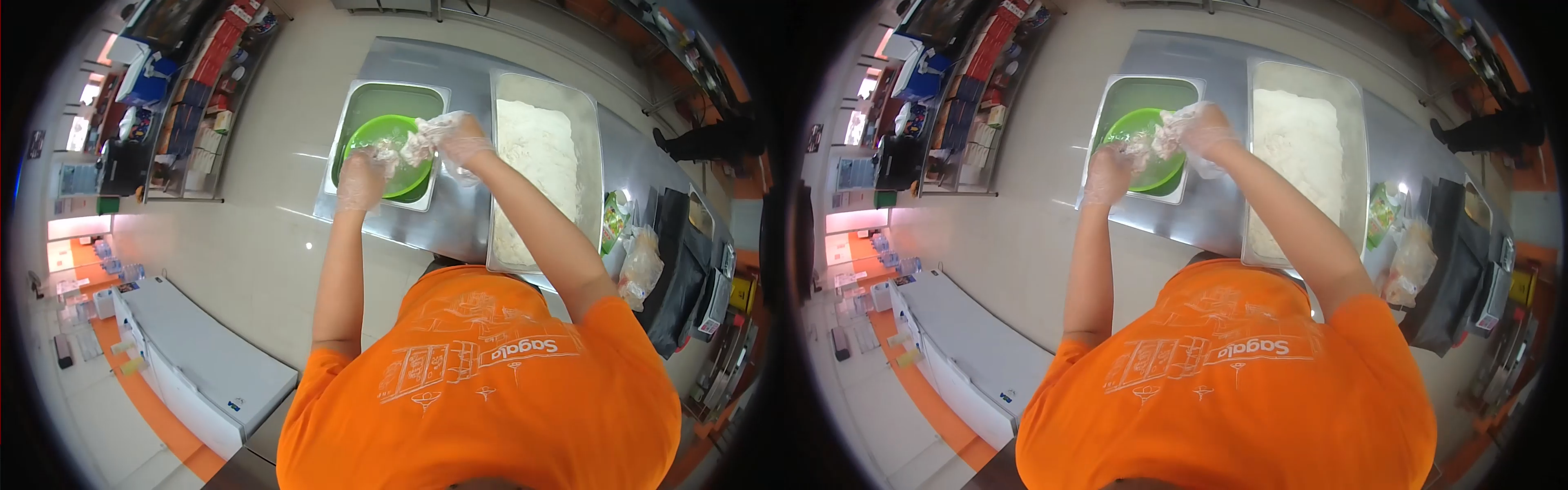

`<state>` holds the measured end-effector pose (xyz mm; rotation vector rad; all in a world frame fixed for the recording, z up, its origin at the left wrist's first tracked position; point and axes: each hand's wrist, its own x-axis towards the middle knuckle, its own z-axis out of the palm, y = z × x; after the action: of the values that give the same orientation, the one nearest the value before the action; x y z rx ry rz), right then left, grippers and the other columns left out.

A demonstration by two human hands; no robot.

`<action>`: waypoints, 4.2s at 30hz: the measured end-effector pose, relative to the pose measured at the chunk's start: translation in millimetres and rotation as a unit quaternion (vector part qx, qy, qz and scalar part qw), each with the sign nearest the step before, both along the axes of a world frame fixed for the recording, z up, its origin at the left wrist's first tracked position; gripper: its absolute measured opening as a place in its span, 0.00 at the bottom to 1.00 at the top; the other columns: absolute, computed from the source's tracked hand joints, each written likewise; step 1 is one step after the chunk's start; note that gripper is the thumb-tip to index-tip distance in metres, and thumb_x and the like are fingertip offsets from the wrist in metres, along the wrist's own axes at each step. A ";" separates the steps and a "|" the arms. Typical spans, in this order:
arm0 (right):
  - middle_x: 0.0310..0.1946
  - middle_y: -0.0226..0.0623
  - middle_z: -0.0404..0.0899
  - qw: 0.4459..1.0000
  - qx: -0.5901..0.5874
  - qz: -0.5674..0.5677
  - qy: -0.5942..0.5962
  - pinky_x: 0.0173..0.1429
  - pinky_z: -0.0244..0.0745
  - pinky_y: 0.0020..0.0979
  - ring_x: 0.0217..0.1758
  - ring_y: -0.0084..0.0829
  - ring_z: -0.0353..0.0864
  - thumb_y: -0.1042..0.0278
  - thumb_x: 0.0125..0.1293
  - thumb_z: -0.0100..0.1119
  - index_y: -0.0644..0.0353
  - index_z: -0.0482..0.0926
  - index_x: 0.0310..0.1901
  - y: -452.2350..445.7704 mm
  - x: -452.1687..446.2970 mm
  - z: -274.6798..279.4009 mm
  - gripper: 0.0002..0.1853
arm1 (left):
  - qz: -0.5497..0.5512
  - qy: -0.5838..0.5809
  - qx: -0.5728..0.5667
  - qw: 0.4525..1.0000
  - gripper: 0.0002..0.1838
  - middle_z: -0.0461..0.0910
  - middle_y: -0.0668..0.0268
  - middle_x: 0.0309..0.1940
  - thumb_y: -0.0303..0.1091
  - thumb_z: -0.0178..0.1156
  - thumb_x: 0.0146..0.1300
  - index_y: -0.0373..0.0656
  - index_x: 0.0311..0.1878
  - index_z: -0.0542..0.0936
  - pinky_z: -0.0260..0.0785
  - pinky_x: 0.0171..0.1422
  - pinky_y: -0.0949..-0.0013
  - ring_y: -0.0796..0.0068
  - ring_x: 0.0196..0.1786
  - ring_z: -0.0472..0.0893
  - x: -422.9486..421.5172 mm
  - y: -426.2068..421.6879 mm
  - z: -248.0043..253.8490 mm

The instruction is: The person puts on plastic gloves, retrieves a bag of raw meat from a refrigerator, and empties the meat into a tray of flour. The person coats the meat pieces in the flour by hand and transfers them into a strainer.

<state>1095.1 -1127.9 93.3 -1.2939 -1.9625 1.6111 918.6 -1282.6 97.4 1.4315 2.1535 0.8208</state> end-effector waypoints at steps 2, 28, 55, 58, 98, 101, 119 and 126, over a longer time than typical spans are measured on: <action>0.38 0.45 0.90 1.000 -0.002 0.006 -0.017 0.48 0.81 0.36 0.38 0.39 0.87 0.50 0.67 0.71 0.64 0.88 0.47 -6.6 -26.6 -26.5 0.22 | 0.038 0.034 -0.061 0.997 0.16 0.84 0.39 0.42 0.32 0.64 0.63 0.30 0.49 0.85 0.78 0.56 0.51 0.40 0.49 0.85 -21.1 0.1 -28.8; 0.51 0.48 0.87 0.877 -0.057 0.331 -0.344 0.62 0.76 0.44 0.54 0.48 0.85 0.52 0.72 0.52 0.58 0.86 0.54 -62.0 316.2 -179.7 0.21 | -0.392 0.155 -0.389 0.819 0.33 0.82 0.48 0.62 0.47 0.73 0.57 0.35 0.62 0.81 0.75 0.69 0.58 0.48 0.64 0.82 318.4 71.9 -132.0; 0.46 0.59 0.87 0.893 -0.034 0.024 -0.448 0.56 0.83 0.46 0.52 0.54 0.88 0.65 0.63 0.63 0.66 0.88 0.45 -57.1 357.0 -105.4 0.14 | -0.422 0.133 -0.286 0.850 0.11 0.85 0.42 0.49 0.27 0.64 0.63 0.32 0.47 0.85 0.79 0.58 0.56 0.47 0.55 0.86 266.3 84.4 -116.7; 0.46 0.57 0.87 0.885 0.007 -0.045 -0.463 0.57 0.83 0.46 0.53 0.54 0.88 0.63 0.65 0.62 0.64 0.88 0.45 -61.2 351.4 -100.6 0.15 | -0.451 0.196 -0.298 0.818 0.10 0.85 0.41 0.48 0.29 0.63 0.65 0.33 0.44 0.86 0.79 0.58 0.55 0.46 0.54 0.86 275.4 89.7 -141.2; 0.47 0.48 0.90 0.986 0.116 0.076 -0.090 0.58 0.80 0.34 0.51 0.43 0.89 0.60 0.65 0.67 0.60 0.89 0.49 -9.4 -59.6 -38.8 0.16 | 0.054 0.134 -0.014 0.989 0.15 0.84 0.43 0.49 0.27 0.60 0.62 0.36 0.51 0.86 0.79 0.54 0.48 0.42 0.48 0.86 -35.5 6.7 -61.0; 0.44 0.47 0.90 0.978 0.134 0.139 -0.072 0.59 0.80 0.34 0.51 0.44 0.90 0.55 0.66 0.68 0.61 0.89 0.49 -3.1 -49.0 -45.0 0.18 | 0.011 0.167 -0.042 0.985 0.13 0.84 0.43 0.50 0.28 0.63 0.62 0.33 0.48 0.85 0.79 0.53 0.48 0.42 0.48 0.86 -47.9 -7.8 -73.7; 0.52 0.49 0.87 0.895 -0.100 0.204 -0.385 0.60 0.77 0.41 0.55 0.43 0.85 0.42 0.68 0.60 0.54 0.87 0.57 -68.0 237.1 -157.2 0.27 | -0.277 -0.130 0.015 0.952 0.06 0.81 0.49 0.44 0.22 0.60 0.66 0.39 0.45 0.82 0.77 0.53 0.53 0.46 0.47 0.82 254.4 0.5 -100.0; 0.44 0.48 0.88 0.940 -0.162 0.191 -0.231 0.53 0.78 0.39 0.46 0.38 0.84 0.54 0.61 0.72 0.64 0.87 0.52 -73.7 237.2 -172.2 0.24 | -0.186 -0.086 0.190 0.960 0.07 0.79 0.52 0.39 0.19 0.59 0.65 0.38 0.45 0.79 0.74 0.47 0.55 0.47 0.42 0.80 266.1 -7.2 -108.6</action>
<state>1332.3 -1201.5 -78.9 -1.6122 -2.4210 2.0273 1184.7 -1289.8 -11.2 1.8009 1.5820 1.2005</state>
